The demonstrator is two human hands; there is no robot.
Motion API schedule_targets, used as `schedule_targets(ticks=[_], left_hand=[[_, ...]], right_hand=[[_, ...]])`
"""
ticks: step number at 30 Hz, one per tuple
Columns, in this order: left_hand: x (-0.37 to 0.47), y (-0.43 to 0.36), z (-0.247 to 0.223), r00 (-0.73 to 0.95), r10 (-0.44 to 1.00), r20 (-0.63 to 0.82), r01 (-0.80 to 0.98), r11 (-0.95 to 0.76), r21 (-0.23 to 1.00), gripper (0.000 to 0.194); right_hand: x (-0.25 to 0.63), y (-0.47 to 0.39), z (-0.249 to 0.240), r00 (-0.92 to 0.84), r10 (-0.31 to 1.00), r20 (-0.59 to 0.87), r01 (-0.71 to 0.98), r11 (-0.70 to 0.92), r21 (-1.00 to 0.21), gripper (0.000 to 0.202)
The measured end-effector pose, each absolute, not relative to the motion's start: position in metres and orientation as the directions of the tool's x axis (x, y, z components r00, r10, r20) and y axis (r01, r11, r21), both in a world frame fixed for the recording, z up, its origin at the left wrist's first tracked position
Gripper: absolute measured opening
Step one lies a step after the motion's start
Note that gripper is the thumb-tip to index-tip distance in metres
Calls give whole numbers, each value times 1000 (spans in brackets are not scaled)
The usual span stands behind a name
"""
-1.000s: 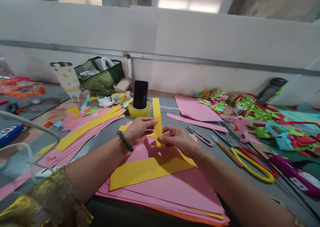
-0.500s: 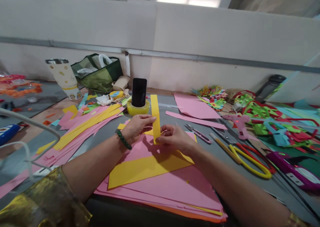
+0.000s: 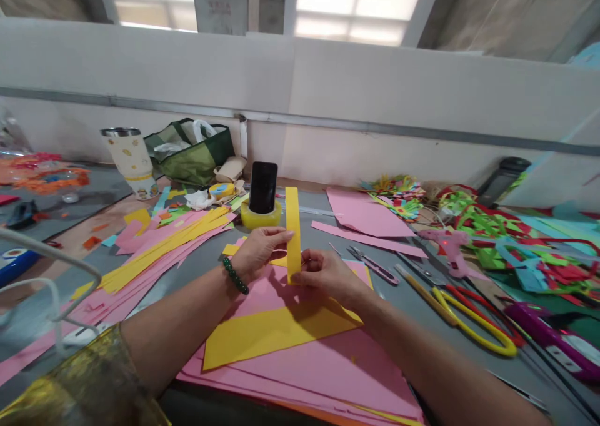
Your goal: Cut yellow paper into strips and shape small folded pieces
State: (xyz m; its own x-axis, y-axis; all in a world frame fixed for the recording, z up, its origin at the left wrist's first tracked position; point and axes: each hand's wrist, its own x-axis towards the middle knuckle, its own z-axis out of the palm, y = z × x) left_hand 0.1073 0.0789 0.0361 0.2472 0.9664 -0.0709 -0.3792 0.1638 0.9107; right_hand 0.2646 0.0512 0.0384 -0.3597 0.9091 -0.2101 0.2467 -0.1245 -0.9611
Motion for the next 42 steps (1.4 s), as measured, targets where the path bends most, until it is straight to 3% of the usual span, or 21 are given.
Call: schedule_targets(ticks=[8, 15, 21, 30, 42], left_hand=[[104, 83, 34, 243, 965, -102, -354, 187, 916, 33], [108, 68, 39, 457, 881, -124, -137, 208, 969, 30], [108, 68, 41, 474, 865, -163, -131, 252, 959, 27], [108, 68, 38, 476, 870, -128, 20, 135, 991, 17], [109, 65, 40, 540, 839, -74, 45, 59, 997, 24]], right_hand=[[272, 55, 40, -405, 885, -231, 282, -119, -952, 31], [298, 66, 59, -280, 949, 146, 200, 206, -958, 26], [292, 60, 56, -241, 934, 262, 78, 288, -955, 19], [292, 61, 55, -263, 958, 111, 178, 161, -971, 24], [289, 64, 52, -280, 960, 6, 174, 57, -983, 28]])
